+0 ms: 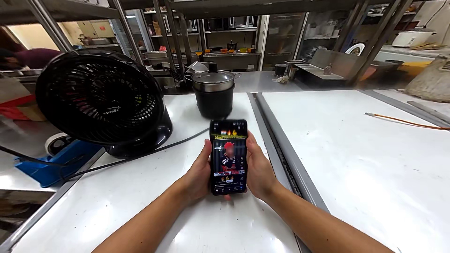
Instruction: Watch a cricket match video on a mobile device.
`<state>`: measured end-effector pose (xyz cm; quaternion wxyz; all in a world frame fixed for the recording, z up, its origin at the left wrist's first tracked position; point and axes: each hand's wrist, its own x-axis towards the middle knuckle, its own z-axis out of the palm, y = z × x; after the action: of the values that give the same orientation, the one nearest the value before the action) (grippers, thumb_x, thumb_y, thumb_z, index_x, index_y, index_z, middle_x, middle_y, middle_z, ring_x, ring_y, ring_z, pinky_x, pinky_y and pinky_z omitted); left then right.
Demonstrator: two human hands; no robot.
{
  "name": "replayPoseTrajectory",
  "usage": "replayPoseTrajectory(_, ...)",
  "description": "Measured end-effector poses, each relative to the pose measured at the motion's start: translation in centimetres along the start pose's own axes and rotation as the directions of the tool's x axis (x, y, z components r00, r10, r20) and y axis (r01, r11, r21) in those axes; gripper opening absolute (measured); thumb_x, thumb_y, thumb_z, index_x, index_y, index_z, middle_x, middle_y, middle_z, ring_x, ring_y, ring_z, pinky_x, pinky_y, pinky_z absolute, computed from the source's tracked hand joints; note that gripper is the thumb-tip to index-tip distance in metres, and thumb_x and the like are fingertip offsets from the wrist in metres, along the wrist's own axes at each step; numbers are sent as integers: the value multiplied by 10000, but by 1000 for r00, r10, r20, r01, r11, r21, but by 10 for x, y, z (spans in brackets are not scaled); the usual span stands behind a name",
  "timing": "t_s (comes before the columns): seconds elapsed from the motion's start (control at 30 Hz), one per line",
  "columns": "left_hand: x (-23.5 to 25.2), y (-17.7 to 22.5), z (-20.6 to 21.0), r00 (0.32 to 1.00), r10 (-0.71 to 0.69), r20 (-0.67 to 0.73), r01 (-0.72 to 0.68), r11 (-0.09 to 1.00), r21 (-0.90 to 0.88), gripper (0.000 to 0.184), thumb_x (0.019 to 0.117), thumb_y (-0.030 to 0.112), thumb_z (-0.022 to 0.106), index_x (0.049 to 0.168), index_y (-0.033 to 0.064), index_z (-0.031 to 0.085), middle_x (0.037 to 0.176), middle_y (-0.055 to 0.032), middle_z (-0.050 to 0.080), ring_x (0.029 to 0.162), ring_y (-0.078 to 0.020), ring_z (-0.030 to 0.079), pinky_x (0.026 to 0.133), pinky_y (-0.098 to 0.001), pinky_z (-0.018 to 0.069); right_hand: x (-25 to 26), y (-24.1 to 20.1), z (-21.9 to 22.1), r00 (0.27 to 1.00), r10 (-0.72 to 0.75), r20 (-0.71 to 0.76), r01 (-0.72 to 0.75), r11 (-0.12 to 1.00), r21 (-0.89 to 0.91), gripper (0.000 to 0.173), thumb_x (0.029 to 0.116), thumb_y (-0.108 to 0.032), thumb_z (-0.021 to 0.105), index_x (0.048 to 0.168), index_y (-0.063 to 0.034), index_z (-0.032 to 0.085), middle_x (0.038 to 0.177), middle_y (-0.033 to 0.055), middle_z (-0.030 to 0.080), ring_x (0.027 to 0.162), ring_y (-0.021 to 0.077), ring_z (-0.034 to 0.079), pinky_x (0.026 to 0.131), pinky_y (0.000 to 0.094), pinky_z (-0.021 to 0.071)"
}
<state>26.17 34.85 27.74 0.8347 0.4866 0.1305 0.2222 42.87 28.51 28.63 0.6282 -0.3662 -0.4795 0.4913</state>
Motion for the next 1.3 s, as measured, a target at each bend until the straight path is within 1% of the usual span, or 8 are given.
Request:
replayPoseTrajectory(0.17, 1, 1, 0, 1000, -4, 4, 4, 1000, 12, 892, 779, 915, 407, 1297, 226, 635, 1162, -128, 714, 992, -268, 731, 701, -437, 632, 0, 0, 0, 1000, 12, -13, -12, 1000, -16, 561, 1050, -593, 230, 1545, -346, 325, 1250, 21, 651, 1057, 163, 670, 836, 389, 579)
replayPoseTrajectory(0.27, 0, 1, 2, 1000, -9, -20, 9, 999, 41, 920, 789, 927, 354, 1302, 215, 630, 1158, -120, 717, 983, -256, 731, 706, -429, 632, -1, 0, 0, 1000, 12, -12, -12, 999, -33, 568, 1044, -614, 227, 1541, -361, 331, 1254, 8, 651, 1057, 158, 671, 823, 391, 583)
replayPoseTrajectory(0.4, 0, 0, 0, 1000, -13, -5, 13, 1000, 21, 899, 801, 917, 345, 1298, 228, 635, 1162, -120, 717, 985, -255, 733, 696, -423, 632, -1, 0, 0, 1000, 7, -9, -7, 1000, -18, 552, 1057, -582, 199, 1541, -349, 326, 1240, 15, 655, 1042, 159, 677, 827, 387, 584)
replayPoseTrajectory(0.57, 0, -1, 0, 1000, 3, -24, -3, 1000, 10, 864, 820, 900, 345, 1305, 248, 636, 1176, -107, 716, 1014, -244, 725, 732, -419, 630, -1, 1, 0, 1000, 7, -11, -8, 1000, -19, 551, 1056, -569, 219, 1551, -348, 321, 1315, 3, 621, 1125, 155, 644, 885, 403, 565)
replayPoseTrajectory(0.67, 1, -1, -2, 1000, 5, 0, -5, 1000, -6, 842, 811, 891, 402, 1307, 252, 636, 1183, -105, 711, 1033, -251, 717, 755, -443, 626, 0, 2, 0, 1000, -4, -8, 4, 1000, -4, 565, 1056, -573, 226, 1556, -325, 319, 1331, 9, 610, 1149, 153, 631, 913, 402, 554)
replayPoseTrajectory(1.1, 1, -1, -2, 1000, -1, -6, 1, 1000, 13, 874, 802, 911, 370, 1293, 246, 652, 1164, -115, 718, 994, -255, 729, 710, -432, 630, -1, 3, 1, 1000, -16, -7, 15, 1000, -1, 564, 1060, -584, 211, 1544, -319, 326, 1253, 15, 641, 1047, 143, 669, 834, 372, 581)
replayPoseTrajectory(1.17, 1, -2, -2, 1000, -2, -24, 2, 1000, 20, 882, 800, 916, 353, 1293, 249, 652, 1158, -107, 721, 986, -246, 732, 696, -423, 631, -2, 3, 0, 1000, -11, -6, 11, 1000, -12, 556, 1062, -583, 209, 1541, -330, 333, 1260, 6, 640, 1060, 137, 664, 836, 372, 580)
replayPoseTrajectory(1.3, 1, -2, 1, 999, 18, -40, -17, 1000, 25, 864, 809, 904, 357, 1311, 257, 633, 1168, -86, 719, 995, -227, 728, 714, -407, 630, -3, 2, 1, 999, 10, -42, -11, 999, -35, 566, 1049, -617, 201, 1528, -359, 356, 1238, -12, 659, 1021, 137, 680, 780, 371, 592)
